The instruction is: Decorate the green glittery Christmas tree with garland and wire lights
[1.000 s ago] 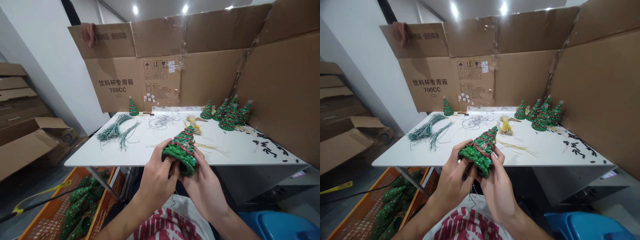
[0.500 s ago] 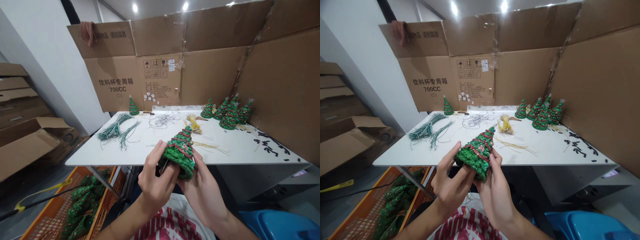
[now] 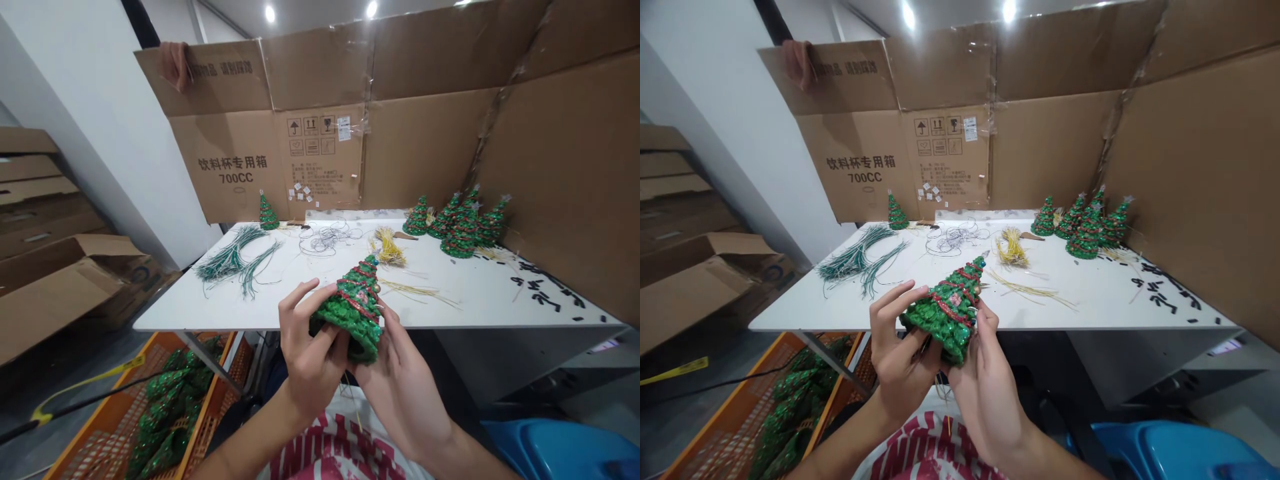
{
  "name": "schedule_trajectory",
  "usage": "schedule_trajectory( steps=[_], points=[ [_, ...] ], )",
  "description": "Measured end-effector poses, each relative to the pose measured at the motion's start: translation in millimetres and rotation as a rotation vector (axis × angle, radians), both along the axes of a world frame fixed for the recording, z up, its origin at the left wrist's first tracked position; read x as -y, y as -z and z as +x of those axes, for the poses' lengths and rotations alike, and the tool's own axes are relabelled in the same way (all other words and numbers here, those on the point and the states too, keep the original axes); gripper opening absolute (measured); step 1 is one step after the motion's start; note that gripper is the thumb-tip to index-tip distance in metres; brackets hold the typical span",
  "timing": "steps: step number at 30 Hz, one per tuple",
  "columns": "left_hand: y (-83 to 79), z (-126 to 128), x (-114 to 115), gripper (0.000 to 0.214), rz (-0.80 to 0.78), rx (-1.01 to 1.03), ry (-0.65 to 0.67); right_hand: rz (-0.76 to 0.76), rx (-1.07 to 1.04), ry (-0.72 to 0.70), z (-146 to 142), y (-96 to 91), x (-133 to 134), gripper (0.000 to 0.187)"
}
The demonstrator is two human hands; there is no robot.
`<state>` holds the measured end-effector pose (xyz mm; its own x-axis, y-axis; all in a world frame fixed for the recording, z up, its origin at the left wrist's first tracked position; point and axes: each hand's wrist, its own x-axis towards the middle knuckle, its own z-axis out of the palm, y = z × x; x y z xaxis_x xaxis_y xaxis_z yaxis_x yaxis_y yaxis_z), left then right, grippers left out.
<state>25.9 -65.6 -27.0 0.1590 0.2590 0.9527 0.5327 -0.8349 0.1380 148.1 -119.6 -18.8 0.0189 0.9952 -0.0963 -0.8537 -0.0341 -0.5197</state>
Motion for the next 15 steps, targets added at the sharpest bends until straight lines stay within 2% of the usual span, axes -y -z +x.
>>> schedule_trajectory(
  steps=[6,11,15],
  points=[
    [1.5,0.3,-2.2,0.028,-0.041,0.057,0.089,0.002,0.034,0.005,-1.9,-0.9,1.1,0.035],
    [0.4,-0.3,-0.6,0.026,-0.027,0.018,0.073,-0.052,0.009,0.036,-0.7,-5.6,1.2,0.037],
    [-0.5,-1.0,1.0,0.025,-0.032,0.019,0.061,-0.019,0.035,-0.02,1.6,-6.4,1.9,0.031]
  ],
)
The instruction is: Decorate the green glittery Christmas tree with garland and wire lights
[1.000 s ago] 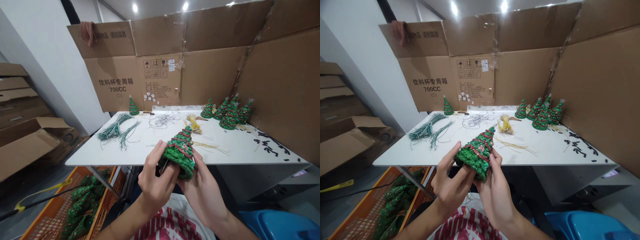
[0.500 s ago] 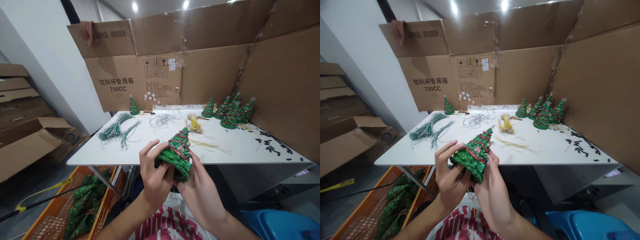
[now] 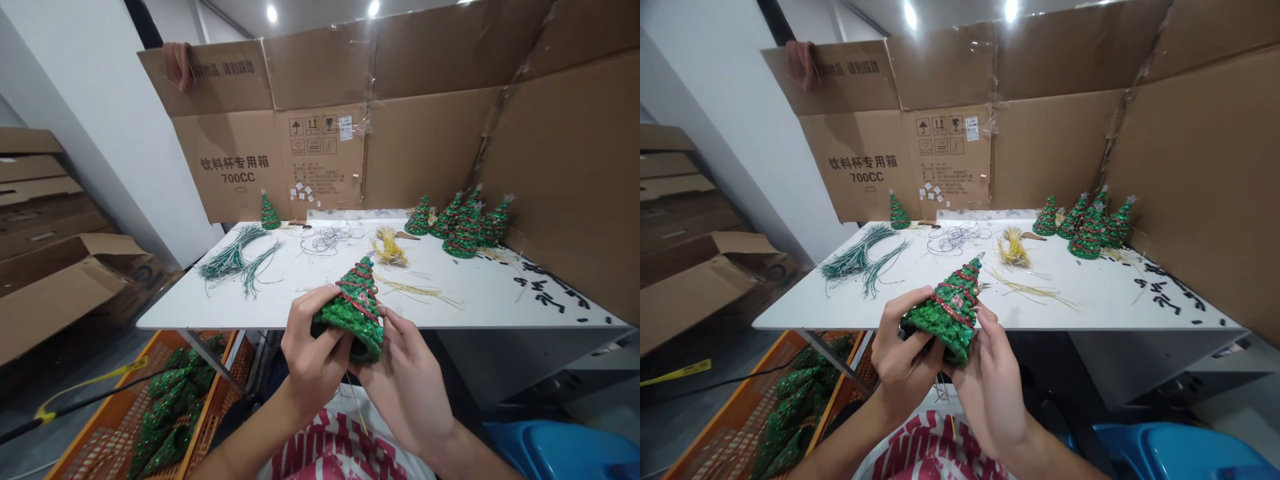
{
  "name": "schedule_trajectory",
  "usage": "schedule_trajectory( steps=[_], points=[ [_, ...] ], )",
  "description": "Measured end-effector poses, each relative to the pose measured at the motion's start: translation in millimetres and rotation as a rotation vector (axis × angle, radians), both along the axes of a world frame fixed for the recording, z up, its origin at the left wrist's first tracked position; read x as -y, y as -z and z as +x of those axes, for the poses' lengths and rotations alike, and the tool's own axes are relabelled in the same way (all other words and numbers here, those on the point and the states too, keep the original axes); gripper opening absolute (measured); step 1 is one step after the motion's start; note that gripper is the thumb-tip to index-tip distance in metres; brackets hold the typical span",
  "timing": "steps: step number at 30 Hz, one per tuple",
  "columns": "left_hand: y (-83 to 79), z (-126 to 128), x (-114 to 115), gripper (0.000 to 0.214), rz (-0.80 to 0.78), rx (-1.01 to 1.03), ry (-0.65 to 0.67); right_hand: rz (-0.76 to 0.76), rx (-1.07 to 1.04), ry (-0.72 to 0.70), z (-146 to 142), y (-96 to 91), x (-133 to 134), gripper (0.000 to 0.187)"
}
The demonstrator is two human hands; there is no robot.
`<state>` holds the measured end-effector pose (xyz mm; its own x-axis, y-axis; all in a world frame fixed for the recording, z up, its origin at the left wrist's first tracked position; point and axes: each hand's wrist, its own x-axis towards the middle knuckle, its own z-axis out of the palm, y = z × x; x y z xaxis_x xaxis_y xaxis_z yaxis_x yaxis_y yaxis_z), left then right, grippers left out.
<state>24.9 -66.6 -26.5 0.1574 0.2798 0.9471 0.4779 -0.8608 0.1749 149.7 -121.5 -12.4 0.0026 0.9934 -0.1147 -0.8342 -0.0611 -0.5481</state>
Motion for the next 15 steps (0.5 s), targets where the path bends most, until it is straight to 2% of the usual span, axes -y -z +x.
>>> schedule_trajectory(
  steps=[7,11,15],
  points=[
    [7.0,1.3,-2.8,0.025,-0.04,0.047,0.029,-0.051,0.016,0.048,-4.3,-0.1,-3.1,0.028],
    [9.0,-1.7,-9.1,0.023,-0.033,0.045,0.048,-0.042,0.145,0.041,1.3,-2.4,-6.4,0.037],
    [1.5,-10.5,-18.9,0.022,-0.034,0.057,0.0,-0.018,0.296,0.07,13.0,-0.7,-15.7,0.042]
  ],
)
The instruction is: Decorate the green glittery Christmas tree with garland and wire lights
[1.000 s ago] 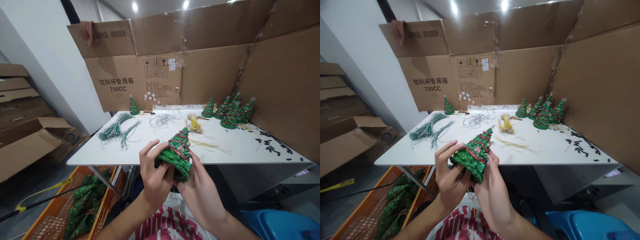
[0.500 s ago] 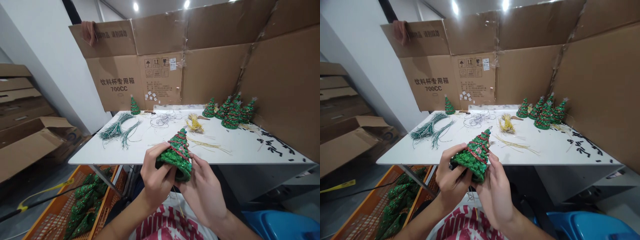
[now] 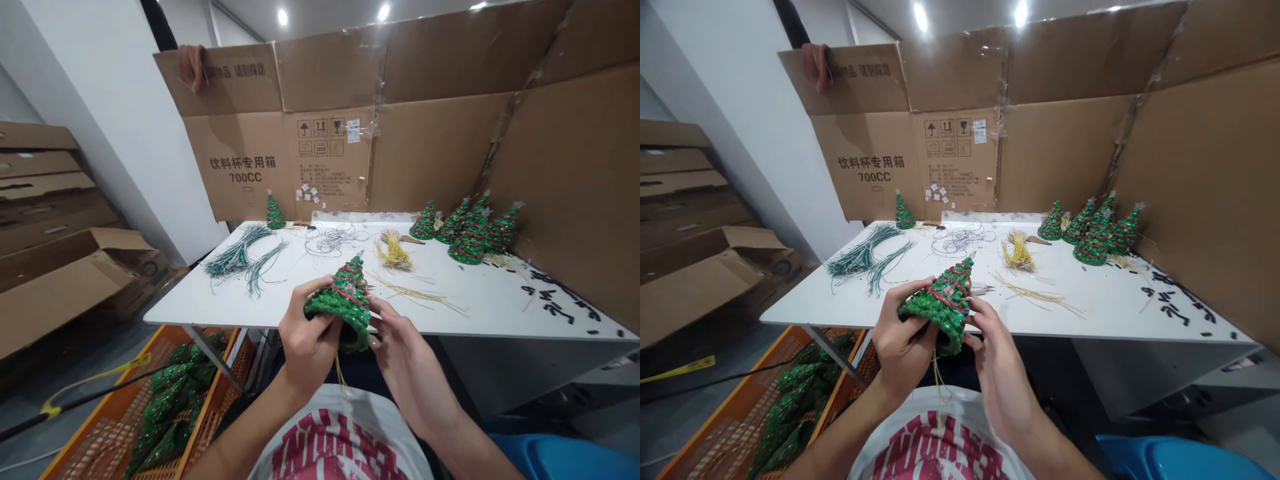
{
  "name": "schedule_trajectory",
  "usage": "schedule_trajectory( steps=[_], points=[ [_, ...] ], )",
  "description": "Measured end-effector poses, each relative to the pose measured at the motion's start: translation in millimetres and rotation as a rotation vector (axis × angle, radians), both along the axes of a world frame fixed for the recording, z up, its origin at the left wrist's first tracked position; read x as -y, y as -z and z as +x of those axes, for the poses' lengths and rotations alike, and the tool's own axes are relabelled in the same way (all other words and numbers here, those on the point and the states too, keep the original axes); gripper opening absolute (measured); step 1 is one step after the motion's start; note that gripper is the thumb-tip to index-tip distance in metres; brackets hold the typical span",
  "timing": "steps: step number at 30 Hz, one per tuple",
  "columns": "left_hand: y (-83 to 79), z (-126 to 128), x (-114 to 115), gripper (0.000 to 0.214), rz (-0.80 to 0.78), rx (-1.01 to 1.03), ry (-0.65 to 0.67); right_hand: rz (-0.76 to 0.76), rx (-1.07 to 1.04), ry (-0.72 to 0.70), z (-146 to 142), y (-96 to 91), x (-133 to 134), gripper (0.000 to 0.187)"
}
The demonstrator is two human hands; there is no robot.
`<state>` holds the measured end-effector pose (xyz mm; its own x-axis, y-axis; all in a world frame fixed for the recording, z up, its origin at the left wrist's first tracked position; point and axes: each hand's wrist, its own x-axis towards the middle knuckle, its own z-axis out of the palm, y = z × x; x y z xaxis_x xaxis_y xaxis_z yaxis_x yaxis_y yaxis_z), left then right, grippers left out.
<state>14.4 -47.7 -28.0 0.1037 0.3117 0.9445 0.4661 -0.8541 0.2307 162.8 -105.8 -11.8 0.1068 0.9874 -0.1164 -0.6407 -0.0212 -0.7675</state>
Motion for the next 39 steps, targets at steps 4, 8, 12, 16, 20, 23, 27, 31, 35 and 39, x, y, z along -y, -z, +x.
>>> schedule_trajectory(
  steps=[4,8,12,16,20,23,27,31,35,39],
  points=[
    [-10.5,-11.1,-9.4,0.023,-0.052,-0.025,0.016,0.066,0.085,0.027,12.9,0.9,-10.0,0.038],
    [-15.5,-19.1,-16.1,0.025,-0.123,-0.094,0.06,0.125,0.233,0.012,21.5,-0.9,-15.7,0.036],
    [-17.9,-25.6,-20.1,0.025,-0.179,-0.234,0.117,0.096,0.324,-0.069,24.6,2.2,-22.1,0.041],
    [-21.5,-31.1,-20.0,0.024,-0.228,-0.336,0.151,0.062,0.347,-0.127,24.1,8.5,-28.1,0.046],
    [-24.6,-34.3,-18.3,0.024,-0.233,-0.407,0.147,0.052,0.356,-0.154,22.6,13.2,-31.3,0.047],
    [-25.1,-36.3,-18.6,0.024,-0.242,-0.418,0.143,0.044,0.359,-0.178,21.2,15.9,-32.8,0.048],
    [-25.5,-39.1,-19.8,0.023,-0.219,-0.448,0.141,0.036,0.357,-0.201,18.9,18.4,-33.8,0.049],
    [-27.8,-41.1,-19.9,0.025,-0.161,-0.521,0.122,0.043,0.358,-0.211,18.2,19.8,-33.1,0.048],
    [-30.6,-41.5,-19.7,0.027,-0.087,-0.541,0.143,0.049,0.363,-0.217,19.8,21.5,-33.4,0.049],
    [-34.3,-40.6,-18.7,0.03,-0.051,-0.562,0.178,0.039,0.363,-0.212,20.6,21.4,-34.8,0.048]
  ],
)
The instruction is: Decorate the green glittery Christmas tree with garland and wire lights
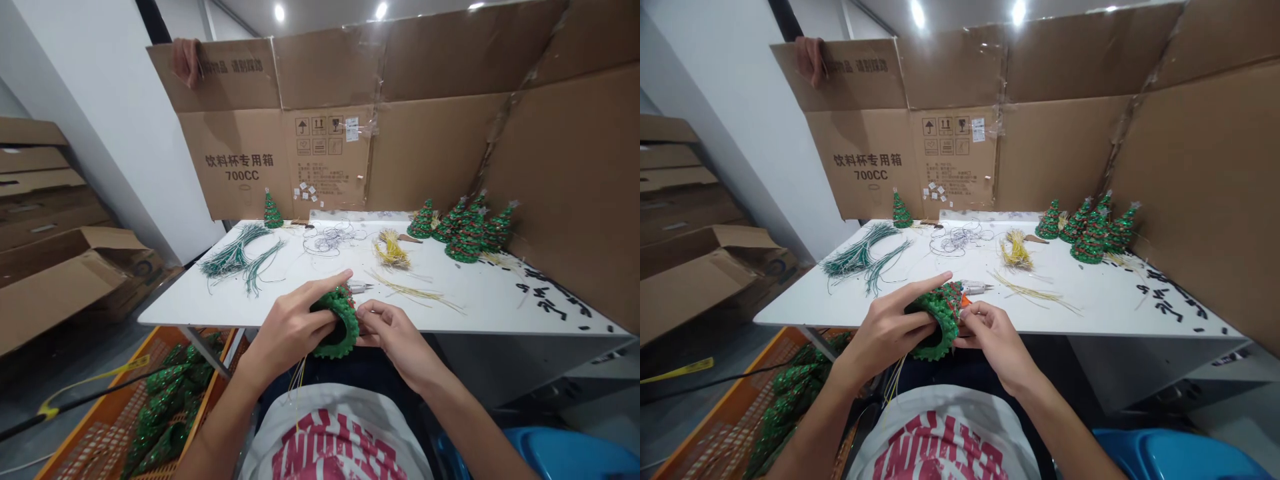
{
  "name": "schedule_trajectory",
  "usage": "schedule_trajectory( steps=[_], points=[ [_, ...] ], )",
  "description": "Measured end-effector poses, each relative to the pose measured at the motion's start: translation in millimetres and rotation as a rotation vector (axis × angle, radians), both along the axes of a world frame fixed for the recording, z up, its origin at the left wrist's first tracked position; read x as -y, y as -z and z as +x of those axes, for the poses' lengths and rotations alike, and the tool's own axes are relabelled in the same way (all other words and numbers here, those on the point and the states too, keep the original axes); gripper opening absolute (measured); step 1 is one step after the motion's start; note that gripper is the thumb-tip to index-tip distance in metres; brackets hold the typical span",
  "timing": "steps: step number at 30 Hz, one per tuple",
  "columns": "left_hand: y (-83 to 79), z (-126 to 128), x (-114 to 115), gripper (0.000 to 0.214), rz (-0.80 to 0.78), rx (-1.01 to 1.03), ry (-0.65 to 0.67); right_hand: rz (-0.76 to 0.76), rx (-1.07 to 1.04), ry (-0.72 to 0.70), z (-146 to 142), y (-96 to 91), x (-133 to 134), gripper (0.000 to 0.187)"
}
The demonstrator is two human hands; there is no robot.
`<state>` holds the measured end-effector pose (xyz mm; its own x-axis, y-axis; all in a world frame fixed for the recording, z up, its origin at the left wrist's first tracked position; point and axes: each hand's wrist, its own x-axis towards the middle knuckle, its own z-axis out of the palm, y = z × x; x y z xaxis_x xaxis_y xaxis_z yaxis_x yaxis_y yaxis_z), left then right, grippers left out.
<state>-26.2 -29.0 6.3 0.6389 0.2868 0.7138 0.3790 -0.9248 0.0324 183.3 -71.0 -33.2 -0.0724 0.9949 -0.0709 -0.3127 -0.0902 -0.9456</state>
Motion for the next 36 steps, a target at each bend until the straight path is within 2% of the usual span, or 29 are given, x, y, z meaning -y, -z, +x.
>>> schedule_trajectory(
  steps=[6,11,26,30,36],
  points=[
    [-3.5,-1.1,0.8,0.035,0.027,-0.072,-0.014,-0.015,-0.017,-0.017,-0.6,-5.1,-0.3,0.046],
    [-3.2,-2.1,-0.4,0.031,0.032,-0.131,-0.034,-0.021,-0.02,-0.026,-1.8,-5.2,-1.6,0.049],
    [-2.1,-2.1,-0.4,0.025,0.023,-0.08,-0.007,-0.025,-0.026,-0.017,1.4,4.1,-9.1,0.053],
    [-1.2,0.6,0.9,0.022,0.091,-0.008,-0.055,-0.007,-0.044,-0.001,0.8,2.8,-7.6,0.051],
    [1.1,5.0,6.8,0.018,0.244,-0.047,-0.199,0.004,-0.073,0.032,-0.5,4.3,-9.0,0.056]
  ],
)
